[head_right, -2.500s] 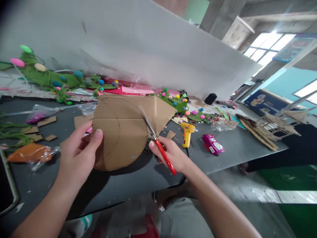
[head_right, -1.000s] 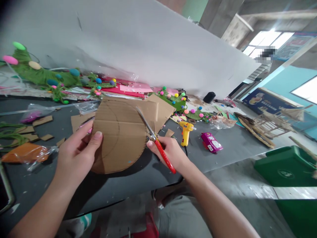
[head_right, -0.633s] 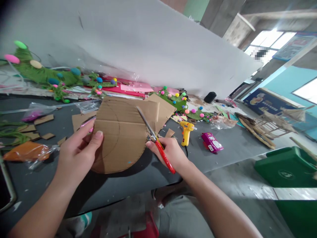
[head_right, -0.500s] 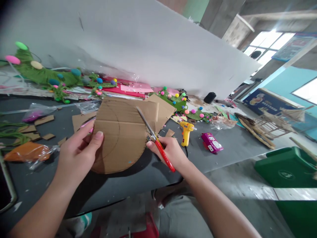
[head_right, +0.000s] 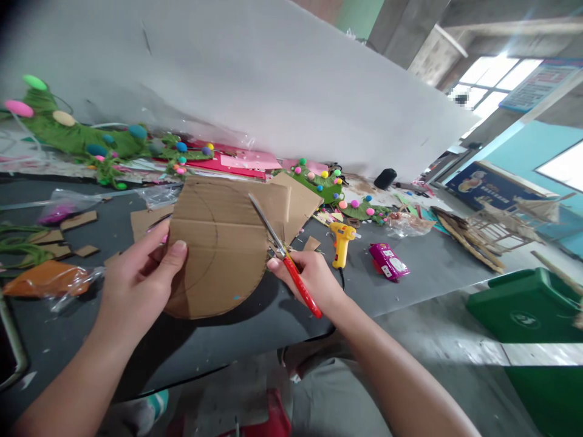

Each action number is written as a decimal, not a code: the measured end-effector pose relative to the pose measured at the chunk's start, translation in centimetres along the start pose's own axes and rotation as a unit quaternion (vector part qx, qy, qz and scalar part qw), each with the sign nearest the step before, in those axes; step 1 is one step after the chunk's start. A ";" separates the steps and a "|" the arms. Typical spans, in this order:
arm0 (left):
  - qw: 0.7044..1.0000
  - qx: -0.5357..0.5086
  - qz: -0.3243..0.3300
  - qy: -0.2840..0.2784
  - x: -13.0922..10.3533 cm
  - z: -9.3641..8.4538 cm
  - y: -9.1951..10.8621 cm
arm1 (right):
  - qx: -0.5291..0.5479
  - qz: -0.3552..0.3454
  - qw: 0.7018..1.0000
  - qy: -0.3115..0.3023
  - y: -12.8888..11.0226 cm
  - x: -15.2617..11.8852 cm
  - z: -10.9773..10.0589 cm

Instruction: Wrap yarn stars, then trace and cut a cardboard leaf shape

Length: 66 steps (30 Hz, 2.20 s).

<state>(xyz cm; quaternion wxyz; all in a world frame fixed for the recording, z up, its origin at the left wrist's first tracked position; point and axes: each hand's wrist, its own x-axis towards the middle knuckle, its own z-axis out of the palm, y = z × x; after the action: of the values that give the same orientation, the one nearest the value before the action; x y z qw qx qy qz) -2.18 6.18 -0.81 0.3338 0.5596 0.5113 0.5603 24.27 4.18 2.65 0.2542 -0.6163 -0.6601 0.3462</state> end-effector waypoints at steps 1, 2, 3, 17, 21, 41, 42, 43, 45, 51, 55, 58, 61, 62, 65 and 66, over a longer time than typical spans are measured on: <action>1.000 0.001 -0.004 0.004 0.0 0.0 -0.1 | -0.006 0.003 1.000 0.008 0.1 0.1 0.1; 1.000 0.003 -0.007 0.008 0.0 0.0 -0.3 | -0.012 0.005 1.000 0.015 0.2 0.2 0.3; 1.000 0.005 -0.010 0.011 0.0 0.0 -0.5 | -0.017 0.008 1.000 0.019 0.3 0.3 0.4; 1.000 0.019 -0.015 -0.011 -0.4 0.3 -0.3 | 0.064 -0.030 0.996 -0.058 -0.1 0.1 0.0; 0.999 0.023 -0.017 -0.014 -0.4 0.5 0.0 | 0.029 -0.014 0.999 -0.040 -0.4 0.2 0.0; 1.000 0.025 -0.016 -0.011 -0.5 0.0 -0.3 | 0.055 -0.026 0.997 -0.036 0.0 0.3 0.5; 0.999 0.027 -0.016 -0.013 -0.5 0.0 -0.3 | 0.058 -0.019 0.997 -0.045 0.1 0.4 0.4; 0.999 0.029 -0.018 -0.016 -0.5 0.0 -0.3 | 0.063 -0.010 0.996 -0.056 0.1 0.4 0.3; 0.999 0.028 -0.024 -0.020 -0.5 0.0 -0.3 | 0.077 0.006 0.994 -0.081 0.2 0.5 0.2; 0.999 0.001 -0.035 -0.015 -0.6 0.0 -0.2 | 0.027 0.000 0.999 -0.031 -0.5 0.2 0.6; 1.000 -0.010 -0.030 -0.003 -0.6 0.0 -0.4 | -0.015 -0.012 0.999 0.035 -0.6 0.5 1.1; 0.999 -0.019 -0.037 -0.025 -0.5 0.1 -0.4 | -0.022 0.001 0.999 0.040 -0.3 0.8 1.0; 0.998 -0.021 -0.047 -0.032 -0.5 0.1 -0.3 | -0.010 -0.012 0.999 0.044 0.0 0.9 0.7; 0.998 -0.022 -0.049 -0.029 -0.5 0.1 -0.3 | -0.001 -0.020 0.999 0.045 0.0 0.8 0.6; 0.998 -0.030 -0.054 -0.025 -0.4 0.1 -0.2 | 0.033 -0.024 0.999 0.024 0.1 0.6 0.3; 0.998 -0.033 -0.057 -0.023 -0.4 0.1 -0.3 | 0.043 -0.019 0.999 0.011 0.1 0.5 0.2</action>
<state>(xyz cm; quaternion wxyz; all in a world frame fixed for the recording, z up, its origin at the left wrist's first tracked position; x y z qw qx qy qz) -2.05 5.87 -1.20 0.3950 0.5312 0.5158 0.5439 24.16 4.69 2.42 0.2942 -0.5960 -0.6536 0.3621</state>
